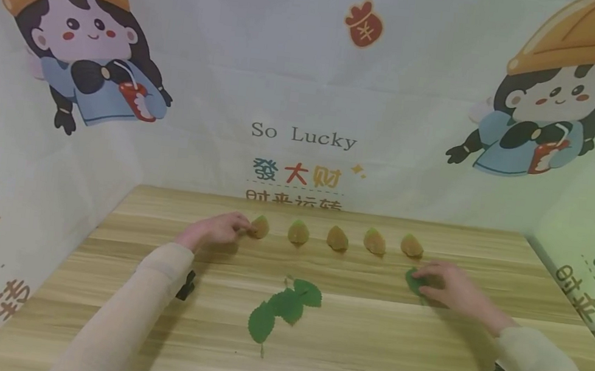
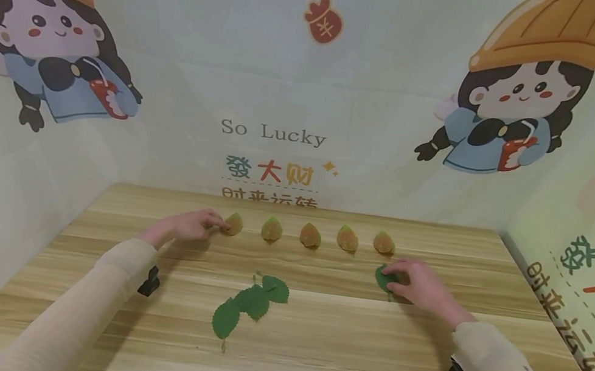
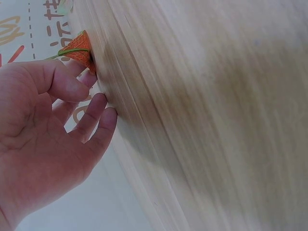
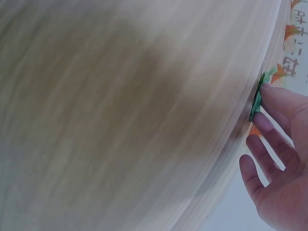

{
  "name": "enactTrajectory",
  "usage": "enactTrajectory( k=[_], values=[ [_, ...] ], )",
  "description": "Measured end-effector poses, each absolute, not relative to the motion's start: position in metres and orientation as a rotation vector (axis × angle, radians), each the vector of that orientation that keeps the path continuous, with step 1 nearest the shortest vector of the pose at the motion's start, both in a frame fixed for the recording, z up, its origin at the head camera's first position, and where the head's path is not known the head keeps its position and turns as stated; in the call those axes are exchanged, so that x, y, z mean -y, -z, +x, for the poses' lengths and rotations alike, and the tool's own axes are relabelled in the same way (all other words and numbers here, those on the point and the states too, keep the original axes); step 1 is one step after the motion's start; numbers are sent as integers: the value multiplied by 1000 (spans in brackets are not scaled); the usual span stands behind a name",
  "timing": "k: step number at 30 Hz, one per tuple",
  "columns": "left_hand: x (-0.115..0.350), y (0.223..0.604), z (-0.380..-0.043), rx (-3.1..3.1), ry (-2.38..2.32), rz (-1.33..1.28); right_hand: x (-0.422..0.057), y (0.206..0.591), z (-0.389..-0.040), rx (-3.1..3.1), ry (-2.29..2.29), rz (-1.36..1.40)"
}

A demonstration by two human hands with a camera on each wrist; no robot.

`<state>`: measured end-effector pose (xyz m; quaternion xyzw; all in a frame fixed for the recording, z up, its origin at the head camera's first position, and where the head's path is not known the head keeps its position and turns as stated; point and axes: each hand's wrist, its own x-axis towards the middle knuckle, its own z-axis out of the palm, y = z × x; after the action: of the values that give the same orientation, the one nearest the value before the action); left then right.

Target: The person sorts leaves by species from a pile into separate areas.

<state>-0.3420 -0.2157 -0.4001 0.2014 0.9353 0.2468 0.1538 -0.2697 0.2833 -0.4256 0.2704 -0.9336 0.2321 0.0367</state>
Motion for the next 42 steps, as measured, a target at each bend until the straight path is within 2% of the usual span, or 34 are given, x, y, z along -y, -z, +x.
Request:
enactTrajectory(
  k=[20,42],
  values=[
    [218,398,-340,-2684,-709,574,-299,421,-263,2805,-701,1004],
    [214,399,-341,-2722,-667,619,-305,425,-264,2891,-735,965]
  ],
)
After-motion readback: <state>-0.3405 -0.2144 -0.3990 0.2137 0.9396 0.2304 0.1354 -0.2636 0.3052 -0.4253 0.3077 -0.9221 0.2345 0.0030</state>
